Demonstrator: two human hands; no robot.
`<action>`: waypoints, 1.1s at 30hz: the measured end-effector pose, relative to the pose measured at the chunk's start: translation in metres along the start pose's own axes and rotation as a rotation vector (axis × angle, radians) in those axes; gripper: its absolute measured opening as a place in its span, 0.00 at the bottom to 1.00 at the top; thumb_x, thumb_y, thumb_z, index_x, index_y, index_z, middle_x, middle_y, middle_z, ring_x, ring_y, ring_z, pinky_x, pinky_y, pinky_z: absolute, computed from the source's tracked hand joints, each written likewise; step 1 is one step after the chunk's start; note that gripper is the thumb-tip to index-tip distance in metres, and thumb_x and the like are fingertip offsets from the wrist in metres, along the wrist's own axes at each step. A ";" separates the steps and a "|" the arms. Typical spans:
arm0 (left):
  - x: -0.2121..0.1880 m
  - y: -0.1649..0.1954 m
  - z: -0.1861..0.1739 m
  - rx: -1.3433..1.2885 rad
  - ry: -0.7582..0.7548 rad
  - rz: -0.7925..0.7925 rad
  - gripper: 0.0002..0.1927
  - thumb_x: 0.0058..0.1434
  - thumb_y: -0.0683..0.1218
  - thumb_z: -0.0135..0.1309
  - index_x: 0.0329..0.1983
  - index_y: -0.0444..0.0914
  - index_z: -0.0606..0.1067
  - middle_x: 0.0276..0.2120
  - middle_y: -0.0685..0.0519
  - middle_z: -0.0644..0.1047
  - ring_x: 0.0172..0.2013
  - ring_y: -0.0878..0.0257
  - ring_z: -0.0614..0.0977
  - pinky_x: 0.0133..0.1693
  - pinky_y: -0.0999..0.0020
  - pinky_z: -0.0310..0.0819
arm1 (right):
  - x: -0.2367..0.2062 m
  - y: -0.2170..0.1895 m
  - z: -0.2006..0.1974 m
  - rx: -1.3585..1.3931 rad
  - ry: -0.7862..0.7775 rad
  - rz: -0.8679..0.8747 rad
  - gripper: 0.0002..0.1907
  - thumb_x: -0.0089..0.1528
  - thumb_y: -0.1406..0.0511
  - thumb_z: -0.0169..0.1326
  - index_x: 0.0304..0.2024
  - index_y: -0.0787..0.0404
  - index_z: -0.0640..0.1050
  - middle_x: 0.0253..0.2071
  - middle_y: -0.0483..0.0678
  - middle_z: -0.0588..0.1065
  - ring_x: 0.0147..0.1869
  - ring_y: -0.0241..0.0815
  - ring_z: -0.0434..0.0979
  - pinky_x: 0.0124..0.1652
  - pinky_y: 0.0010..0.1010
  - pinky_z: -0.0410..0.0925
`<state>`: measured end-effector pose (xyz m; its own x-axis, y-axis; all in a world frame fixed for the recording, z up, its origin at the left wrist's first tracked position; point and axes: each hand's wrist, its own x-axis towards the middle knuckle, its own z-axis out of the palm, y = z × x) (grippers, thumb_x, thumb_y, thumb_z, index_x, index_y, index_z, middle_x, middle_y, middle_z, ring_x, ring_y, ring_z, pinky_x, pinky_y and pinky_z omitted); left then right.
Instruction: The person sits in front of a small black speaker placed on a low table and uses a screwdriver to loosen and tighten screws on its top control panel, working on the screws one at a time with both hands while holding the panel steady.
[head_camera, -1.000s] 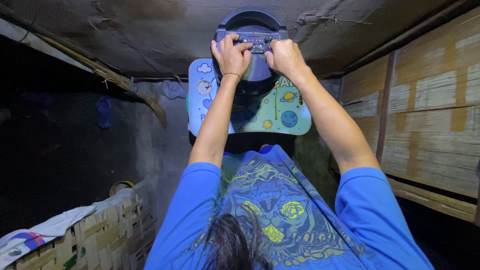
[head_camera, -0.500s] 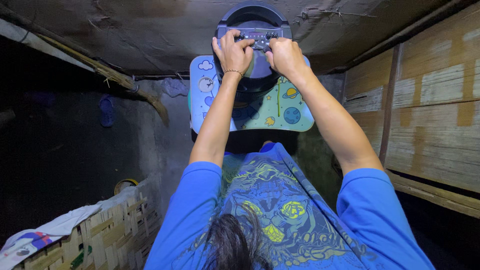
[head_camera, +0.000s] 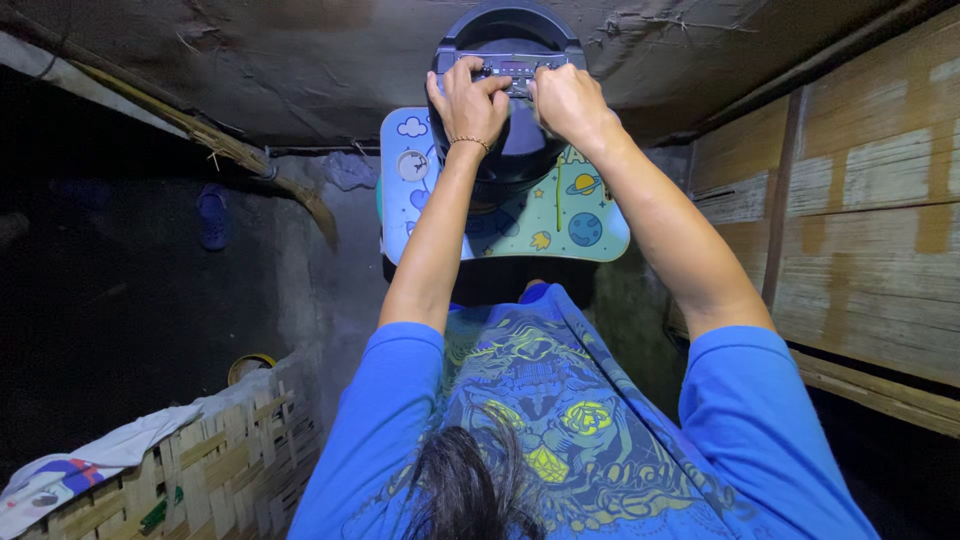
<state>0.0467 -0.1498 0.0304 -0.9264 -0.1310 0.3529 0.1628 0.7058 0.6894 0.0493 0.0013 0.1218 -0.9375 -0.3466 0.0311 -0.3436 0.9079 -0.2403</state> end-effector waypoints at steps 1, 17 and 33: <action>0.000 0.000 0.000 0.002 0.004 0.004 0.09 0.51 0.48 0.59 0.33 0.52 0.87 0.48 0.55 0.73 0.56 0.56 0.70 0.69 0.41 0.35 | 0.001 -0.001 0.000 -0.002 0.016 -0.008 0.13 0.67 0.61 0.54 0.40 0.65 0.81 0.32 0.67 0.78 0.38 0.70 0.80 0.42 0.55 0.72; 0.005 0.005 -0.002 0.020 0.008 0.015 0.10 0.52 0.47 0.59 0.33 0.53 0.87 0.48 0.56 0.73 0.56 0.57 0.70 0.68 0.40 0.35 | 0.046 0.022 -0.041 -0.146 -0.004 -0.237 0.09 0.55 0.63 0.64 0.38 0.47 0.87 0.39 0.44 0.81 0.54 0.59 0.69 0.51 0.51 0.60; 0.003 0.002 0.003 0.003 0.011 0.019 0.10 0.51 0.48 0.59 0.33 0.53 0.87 0.48 0.55 0.74 0.56 0.56 0.71 0.68 0.41 0.36 | -0.032 0.034 0.006 0.133 0.195 -0.089 0.15 0.60 0.64 0.63 0.48 0.58 0.76 0.40 0.57 0.80 0.41 0.64 0.80 0.39 0.52 0.72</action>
<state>0.0429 -0.1467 0.0311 -0.9194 -0.1247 0.3730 0.1797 0.7105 0.6804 0.0681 0.0420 0.1064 -0.9014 -0.3596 0.2413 -0.4267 0.8325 -0.3534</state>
